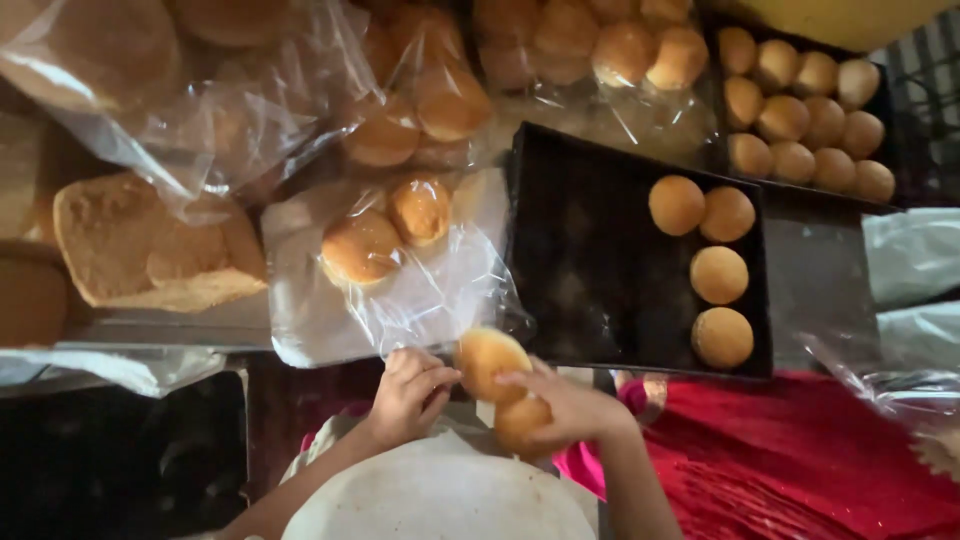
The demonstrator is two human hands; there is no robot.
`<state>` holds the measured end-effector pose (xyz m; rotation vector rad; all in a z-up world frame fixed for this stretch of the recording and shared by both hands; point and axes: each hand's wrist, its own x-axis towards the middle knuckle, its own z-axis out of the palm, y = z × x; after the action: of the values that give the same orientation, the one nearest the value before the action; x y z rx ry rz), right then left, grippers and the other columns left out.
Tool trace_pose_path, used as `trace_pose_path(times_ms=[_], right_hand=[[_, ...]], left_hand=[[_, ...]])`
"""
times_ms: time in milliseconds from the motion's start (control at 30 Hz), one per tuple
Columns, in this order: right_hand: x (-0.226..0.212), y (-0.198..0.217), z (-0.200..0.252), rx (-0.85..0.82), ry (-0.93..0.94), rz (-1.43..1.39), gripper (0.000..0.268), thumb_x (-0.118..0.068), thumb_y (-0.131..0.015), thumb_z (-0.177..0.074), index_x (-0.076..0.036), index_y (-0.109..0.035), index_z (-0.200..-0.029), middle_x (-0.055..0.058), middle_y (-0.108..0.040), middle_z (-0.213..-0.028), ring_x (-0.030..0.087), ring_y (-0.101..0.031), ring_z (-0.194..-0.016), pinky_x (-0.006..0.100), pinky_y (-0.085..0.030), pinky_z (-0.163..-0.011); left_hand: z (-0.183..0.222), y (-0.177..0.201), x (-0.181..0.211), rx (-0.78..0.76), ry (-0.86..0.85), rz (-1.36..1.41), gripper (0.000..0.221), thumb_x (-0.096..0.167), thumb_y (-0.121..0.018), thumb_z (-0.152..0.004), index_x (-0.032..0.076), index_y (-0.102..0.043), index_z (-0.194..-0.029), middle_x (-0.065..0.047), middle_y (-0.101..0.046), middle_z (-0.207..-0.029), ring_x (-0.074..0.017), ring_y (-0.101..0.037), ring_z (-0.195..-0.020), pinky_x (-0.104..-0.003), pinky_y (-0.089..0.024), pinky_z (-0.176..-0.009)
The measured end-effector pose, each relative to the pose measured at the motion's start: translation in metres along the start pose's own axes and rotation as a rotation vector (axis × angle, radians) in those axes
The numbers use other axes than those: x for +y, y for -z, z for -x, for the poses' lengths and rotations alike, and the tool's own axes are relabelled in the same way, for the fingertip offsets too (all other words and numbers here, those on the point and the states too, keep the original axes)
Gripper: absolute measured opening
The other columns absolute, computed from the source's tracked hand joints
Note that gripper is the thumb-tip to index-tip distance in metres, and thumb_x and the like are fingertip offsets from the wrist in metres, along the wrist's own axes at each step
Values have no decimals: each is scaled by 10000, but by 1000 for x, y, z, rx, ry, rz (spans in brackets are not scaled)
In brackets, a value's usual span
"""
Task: Bagging baked buns into plastic bags from metal trays.
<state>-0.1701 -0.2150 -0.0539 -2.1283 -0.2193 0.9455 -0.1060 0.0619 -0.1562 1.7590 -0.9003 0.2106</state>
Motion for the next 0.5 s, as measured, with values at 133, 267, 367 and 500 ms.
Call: trace_pose_path(times_ms=[133,267,367,500], right_hand=[[24,2,-36,162,216,-123,940,-218,-874,-711,-124,-435,-1537,179,-470,-1508,330,-470,-1415,389,-380,-1171],[44,-16,-69,242,308,-623,1110,-122,-908,-729,-96,-243,-1617,112,-279,-1648,257,-270,-1525,392,-295,-1217],[24,-25,-82,312,237,-1098,1168,-77,-883,-676,-137,-201,-1622,95,-308,-1588,276,-380,-1440,416,-384,-1155],[30,-34,-88,336,224,-1035,1170,-72,-871,-675,-132,-209,-1637,137,-334,-1605,277,-386,-1443,409,-380,-1152]], left_hand=[[9,-2,15,73,-14,-120,436,43,-806,-691,151,-727,-1106,-33,-633,-968,-256,-605,-927,-396,-439,-833],[11,-1,31,197,63,-288,529,58,-841,-693,122,-666,-1187,-70,-604,-1015,-288,-569,-947,-427,-429,-839],[23,-8,30,271,155,-317,565,65,-828,-690,33,-570,-1191,-144,-580,-1089,-352,-554,-1005,-474,-432,-876],[16,-6,36,274,215,-264,500,62,-824,-718,25,-551,-1135,-161,-580,-1085,-374,-555,-1002,-475,-448,-870]])
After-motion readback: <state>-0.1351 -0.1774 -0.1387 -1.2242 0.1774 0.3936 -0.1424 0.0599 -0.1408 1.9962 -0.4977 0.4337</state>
